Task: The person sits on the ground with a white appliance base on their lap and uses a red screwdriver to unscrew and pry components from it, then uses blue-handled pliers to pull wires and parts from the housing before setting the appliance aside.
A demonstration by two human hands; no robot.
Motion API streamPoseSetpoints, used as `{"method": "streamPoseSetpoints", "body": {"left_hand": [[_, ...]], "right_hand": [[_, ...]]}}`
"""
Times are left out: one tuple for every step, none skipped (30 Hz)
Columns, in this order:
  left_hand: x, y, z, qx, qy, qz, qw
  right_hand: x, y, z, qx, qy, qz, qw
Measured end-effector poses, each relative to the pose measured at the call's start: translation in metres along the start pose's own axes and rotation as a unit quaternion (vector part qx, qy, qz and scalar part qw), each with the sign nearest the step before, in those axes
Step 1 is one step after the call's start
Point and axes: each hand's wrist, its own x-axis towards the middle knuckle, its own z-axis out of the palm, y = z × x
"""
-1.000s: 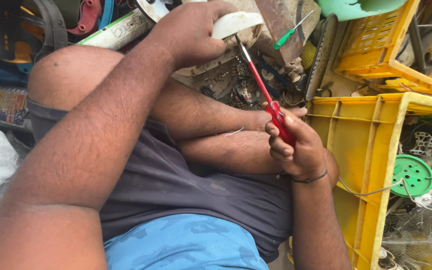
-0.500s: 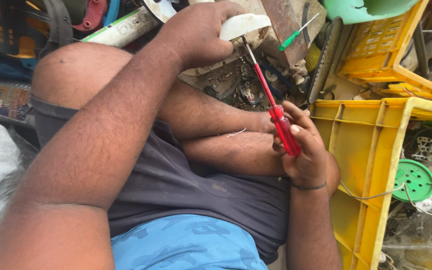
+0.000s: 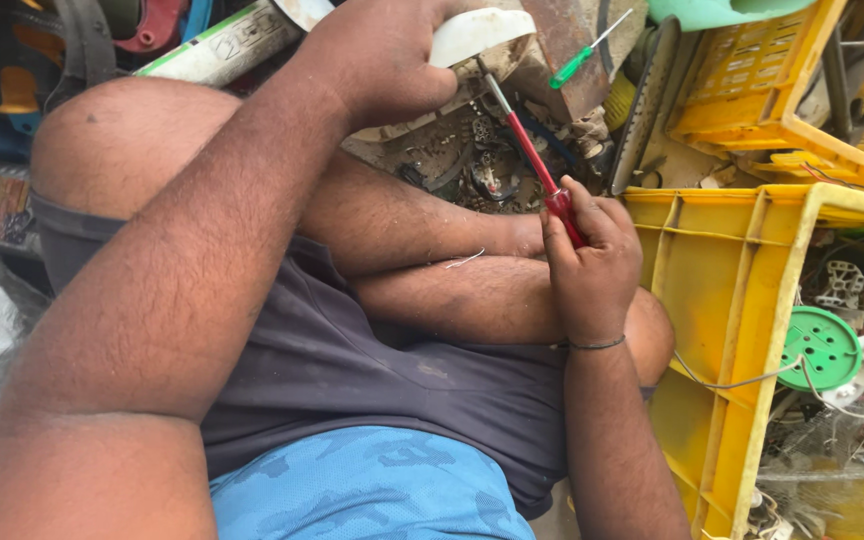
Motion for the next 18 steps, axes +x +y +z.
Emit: {"method": "streamPoseSetpoints", "body": {"left_hand": [[0.000, 0.001, -0.001, 0.004, 0.009, 0.009, 1.000], [-0.002, 0.001, -0.001, 0.008, 0.018, 0.015, 1.000], [-0.003, 0.002, -0.001, 0.006, 0.026, 0.023, 0.999], [-0.004, 0.002, -0.001, 0.005, 0.035, 0.030, 0.999], [-0.005, 0.002, -0.002, 0.004, 0.045, 0.038, 0.998], [-0.005, 0.002, -0.002, 0.008, 0.046, 0.031, 0.998], [-0.006, 0.002, -0.002, 0.012, 0.046, 0.024, 0.999], [-0.006, 0.002, -0.001, 0.014, 0.044, 0.019, 0.999], [-0.006, 0.002, -0.001, 0.015, 0.049, 0.027, 0.998], [-0.006, 0.001, -0.001, 0.018, 0.054, 0.034, 0.998], [-0.006, 0.000, -0.001, 0.022, 0.061, 0.040, 0.997], [-0.006, -0.001, -0.002, 0.018, 0.060, 0.043, 0.997], [-0.006, -0.001, -0.001, 0.012, 0.056, 0.048, 0.997], [-0.005, 0.000, -0.001, 0.006, 0.050, 0.057, 0.997], [-0.004, 0.001, 0.000, 0.004, 0.037, 0.043, 0.998], [-0.004, 0.001, 0.001, 0.002, 0.023, 0.027, 0.999], [-0.005, 0.001, 0.001, 0.002, 0.012, 0.008, 1.000], [-0.005, 0.002, 0.001, 0.002, 0.029, 0.027, 0.999]], "right_hand": [[0.000, 0.000, 0.001, 0.007, -0.008, 0.003, 1.000], [0.000, 0.000, 0.001, 0.016, -0.018, 0.004, 1.000], [-0.001, 0.000, 0.001, 0.024, -0.030, 0.004, 0.999], [0.000, 0.000, 0.004, 0.103, -0.059, 0.069, 0.991], [0.000, -0.002, 0.008, 0.181, -0.089, 0.131, 0.971], [0.001, -0.004, 0.011, 0.255, -0.120, 0.193, 0.940], [0.001, -0.005, 0.012, 0.213, -0.122, 0.147, 0.958], [0.000, -0.007, 0.011, 0.168, -0.124, 0.101, 0.973], [0.001, -0.009, 0.011, 0.123, -0.123, 0.055, 0.983], [0.002, -0.011, 0.011, 0.103, -0.109, 0.075, 0.986], [0.005, -0.013, 0.012, 0.086, -0.096, 0.094, 0.987], [0.008, -0.014, 0.013, 0.068, -0.082, 0.114, 0.988], [0.011, -0.015, 0.012, 0.028, -0.044, 0.037, 0.998], [0.015, -0.015, 0.011, -0.015, -0.006, -0.039, 0.999], [0.018, -0.014, 0.010, -0.059, 0.031, -0.115, 0.991], [0.019, -0.014, 0.011, 0.035, -0.021, -0.008, 0.999], [0.020, -0.015, 0.014, 0.132, -0.076, 0.097, 0.984], [0.021, -0.016, 0.017, 0.227, -0.129, 0.195, 0.945]]}}
